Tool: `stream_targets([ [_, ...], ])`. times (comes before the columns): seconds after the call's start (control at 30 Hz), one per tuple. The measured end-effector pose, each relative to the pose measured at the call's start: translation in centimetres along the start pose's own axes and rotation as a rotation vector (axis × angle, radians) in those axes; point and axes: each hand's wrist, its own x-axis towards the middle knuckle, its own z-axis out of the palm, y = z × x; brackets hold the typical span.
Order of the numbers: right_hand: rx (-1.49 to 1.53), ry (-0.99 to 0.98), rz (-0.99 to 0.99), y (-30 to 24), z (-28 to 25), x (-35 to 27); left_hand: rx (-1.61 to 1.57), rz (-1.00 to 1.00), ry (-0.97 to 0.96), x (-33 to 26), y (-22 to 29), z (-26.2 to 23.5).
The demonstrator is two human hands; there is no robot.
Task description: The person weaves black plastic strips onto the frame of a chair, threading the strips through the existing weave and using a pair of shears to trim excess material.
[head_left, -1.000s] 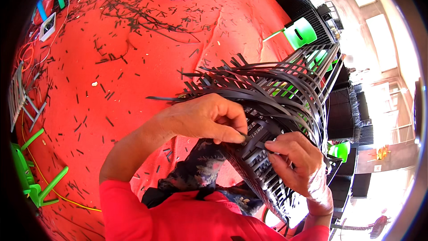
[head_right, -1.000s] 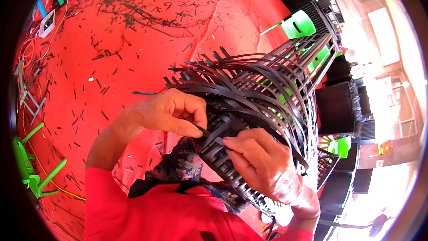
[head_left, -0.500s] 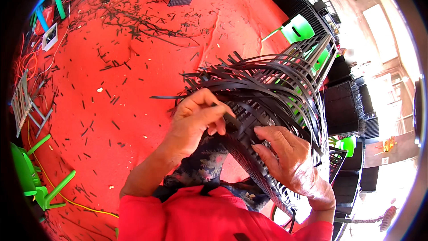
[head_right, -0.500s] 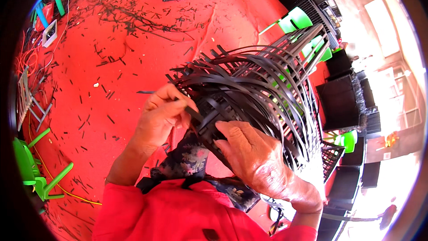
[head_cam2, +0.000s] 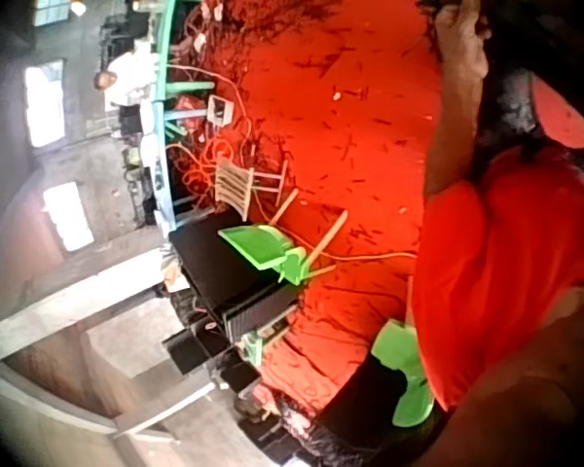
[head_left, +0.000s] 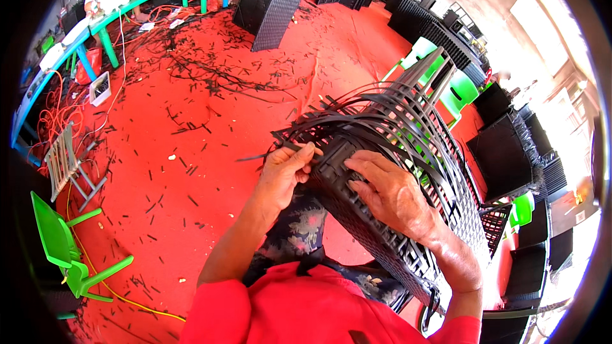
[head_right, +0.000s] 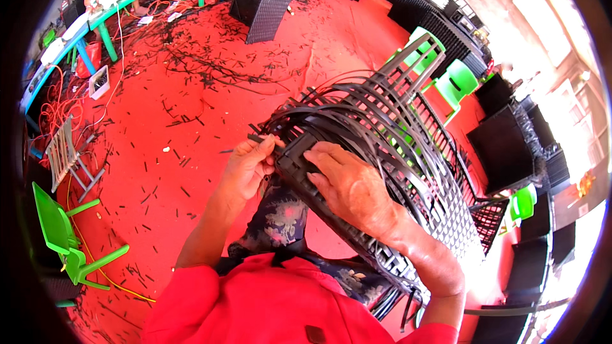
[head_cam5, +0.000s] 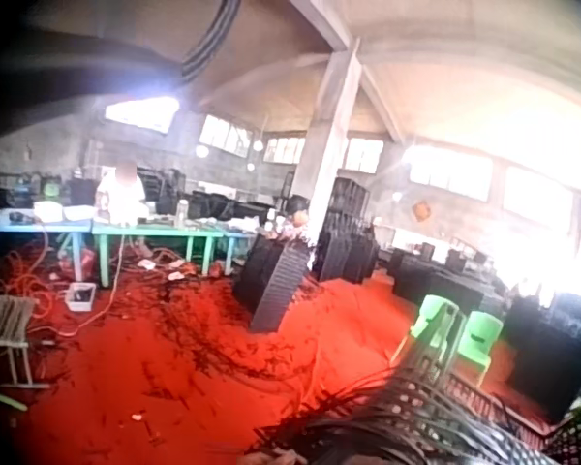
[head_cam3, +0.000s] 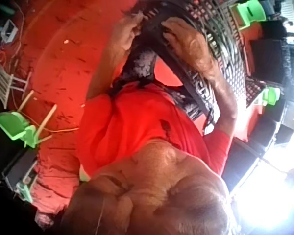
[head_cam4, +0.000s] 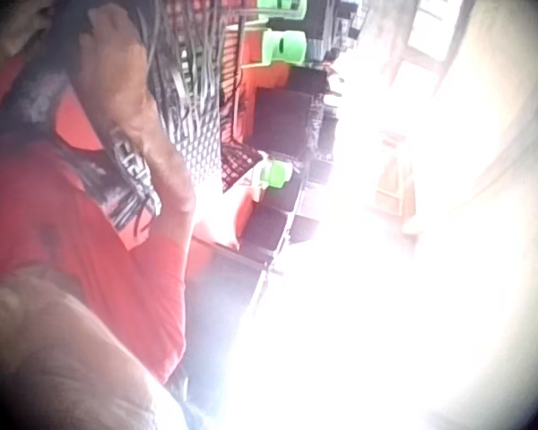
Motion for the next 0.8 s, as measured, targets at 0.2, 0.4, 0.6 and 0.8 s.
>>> stream_targets([
  [0.2, 0.048, -0.155, 0.086, 0.5, -1.0, 0.0, -0.012, 0.086, -0.012, -0.3, -1.6, -1.6],
  [0.4, 0.014, -0.194, 0.203, -0.7, -1.8, 2.3, -0.255, 0.059, -0.051, -0.8, -2.1, -3.0],
  [0.6, 0.094, -0.327, 0.236, -0.7, -2.0, 6.0, -0.219, 0.202, 0.012, -0.8, -0.1, -4.9],
  [0.8, 0.244, -0.516, 0.256, -2.3, 0.0, 11.0, -0.185, 0.264, -0.104, -1.0, 3.9, -3.9],
])
